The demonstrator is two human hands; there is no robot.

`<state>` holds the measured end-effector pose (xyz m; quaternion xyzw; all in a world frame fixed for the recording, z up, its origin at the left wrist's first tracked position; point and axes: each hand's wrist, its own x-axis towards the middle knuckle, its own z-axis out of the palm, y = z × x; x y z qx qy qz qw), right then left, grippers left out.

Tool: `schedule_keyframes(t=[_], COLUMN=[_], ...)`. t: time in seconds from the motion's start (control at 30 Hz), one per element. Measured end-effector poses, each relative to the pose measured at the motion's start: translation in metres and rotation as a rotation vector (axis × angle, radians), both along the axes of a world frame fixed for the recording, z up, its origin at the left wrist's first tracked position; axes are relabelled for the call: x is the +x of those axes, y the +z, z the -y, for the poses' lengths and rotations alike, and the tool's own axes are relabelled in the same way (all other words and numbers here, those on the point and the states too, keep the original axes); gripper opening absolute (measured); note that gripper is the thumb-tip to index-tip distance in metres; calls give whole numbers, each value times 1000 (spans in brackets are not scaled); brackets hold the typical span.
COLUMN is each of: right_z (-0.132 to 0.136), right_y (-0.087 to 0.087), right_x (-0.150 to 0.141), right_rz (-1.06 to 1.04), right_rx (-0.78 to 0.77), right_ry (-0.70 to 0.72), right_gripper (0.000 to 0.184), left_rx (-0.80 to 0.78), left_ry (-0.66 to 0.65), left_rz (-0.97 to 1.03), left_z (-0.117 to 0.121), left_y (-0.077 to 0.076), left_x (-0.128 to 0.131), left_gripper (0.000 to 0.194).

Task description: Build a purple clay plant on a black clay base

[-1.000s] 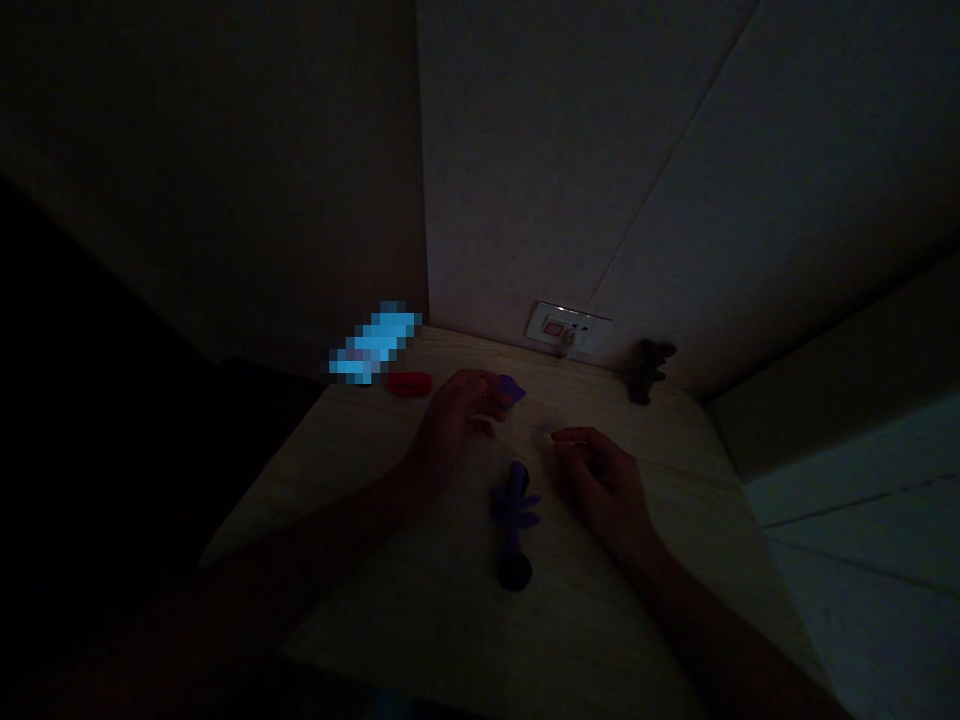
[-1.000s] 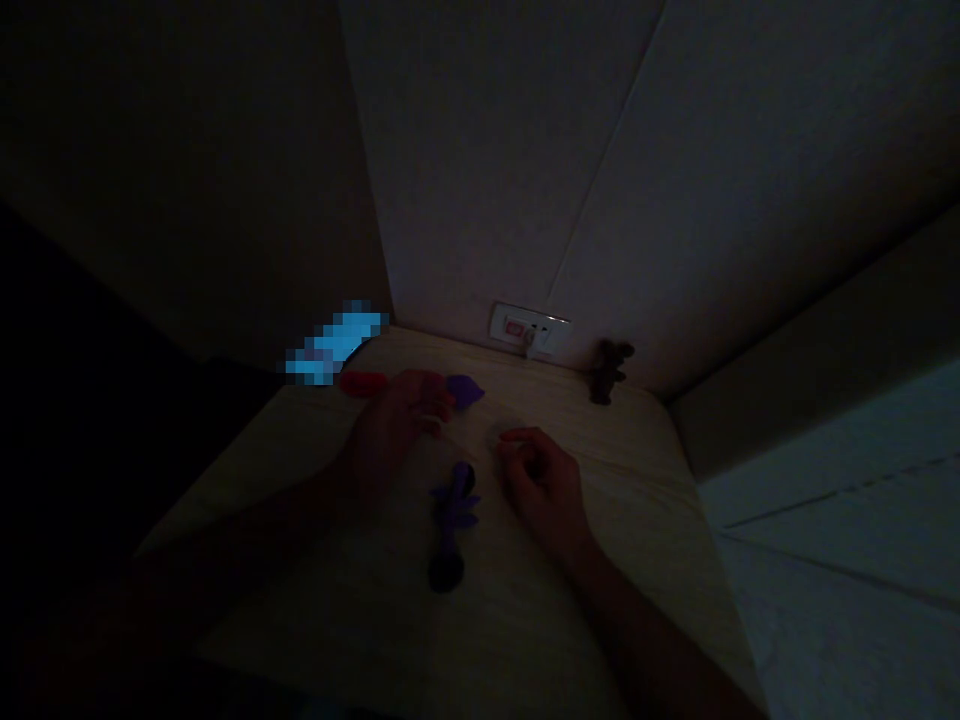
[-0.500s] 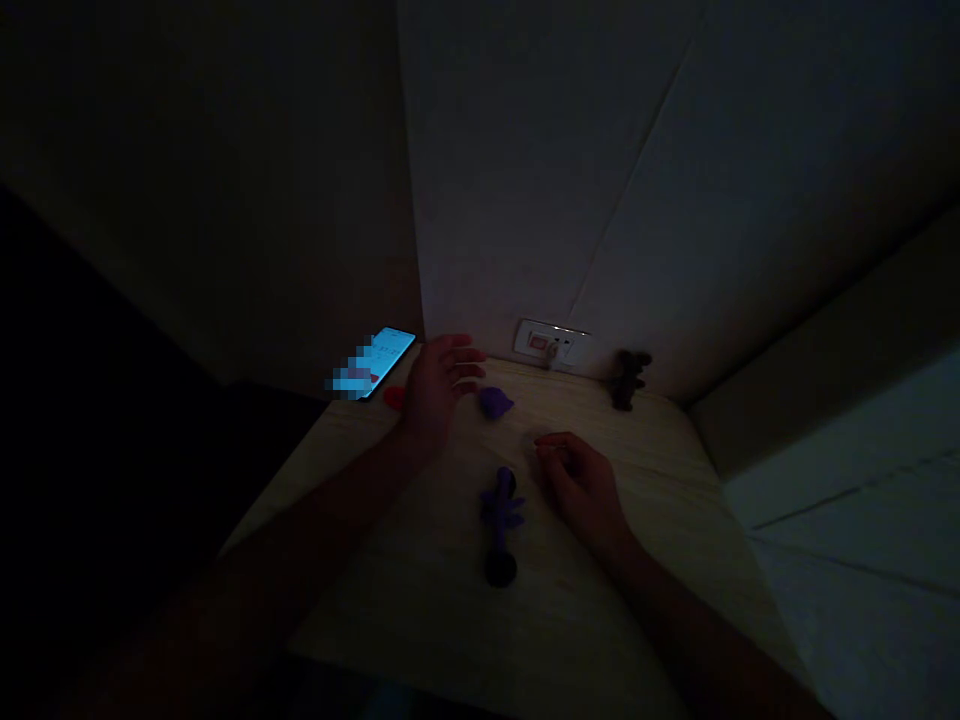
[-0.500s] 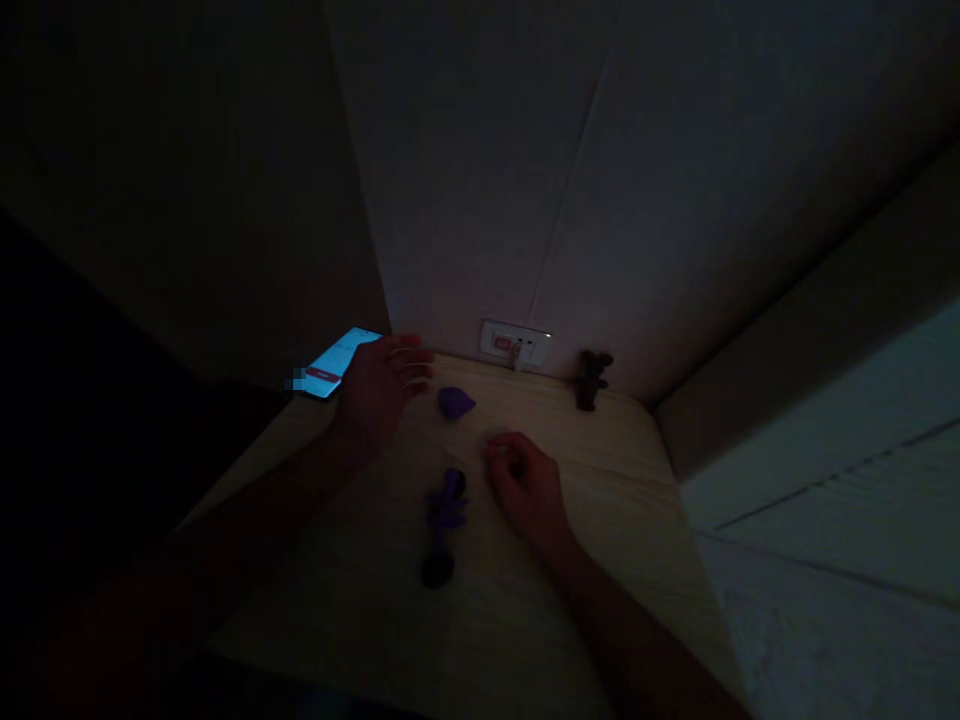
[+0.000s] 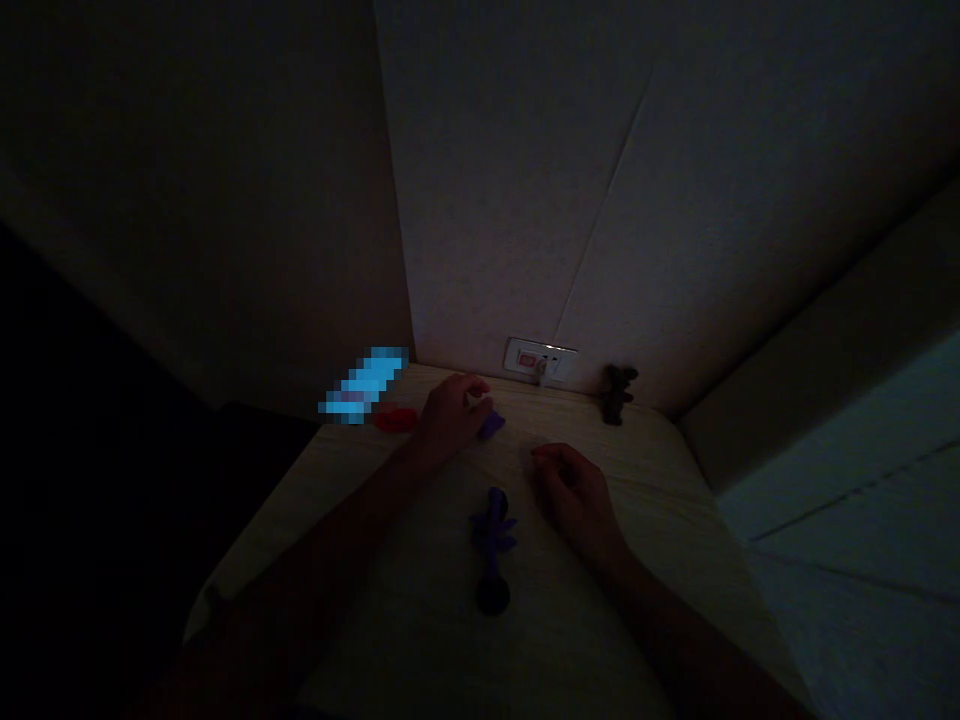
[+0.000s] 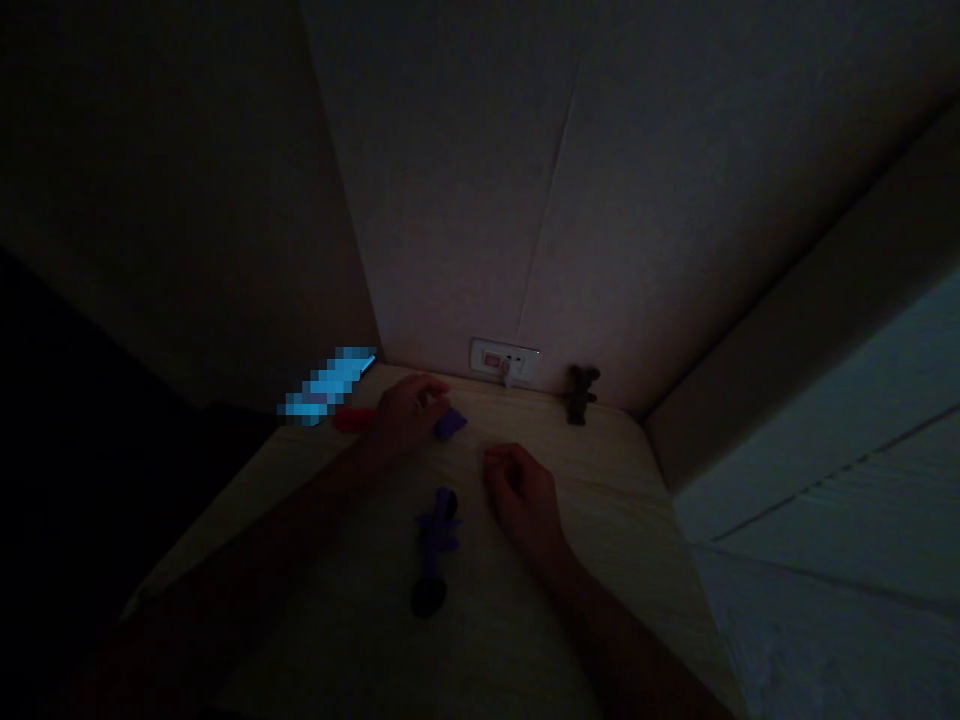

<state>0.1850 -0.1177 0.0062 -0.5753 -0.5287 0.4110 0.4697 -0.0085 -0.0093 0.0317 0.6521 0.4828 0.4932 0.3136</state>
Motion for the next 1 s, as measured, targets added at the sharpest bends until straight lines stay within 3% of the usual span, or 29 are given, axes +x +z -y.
schedule_keyframes(t=[0.1,0.23,0.43,0.67,1.0], right_z=[-3,-4,-3,-1,-1], right_y=[2,-1,-5,3,1], right_x=[0,0,1,-1,-1], right_rz=[-28,-86,-70,-2,0], right_rx=[-3,-70,-47,-33,-22], right_ry=[-5,-27,-31,-39,-29], right_gripper=[37,39,41,41,41], left_rx=[58,93,127,134,109], left_ry=[-54,-99,-11,7,-1], left_rz=[-84,-199,-289,-327,-352], left_z=[4,4,-1,-2,-1], left_y=[-16,-24,-34,-36,-32], left_x=[-1,0,-1,1,2], left_gripper=[21,25,23,20,23])
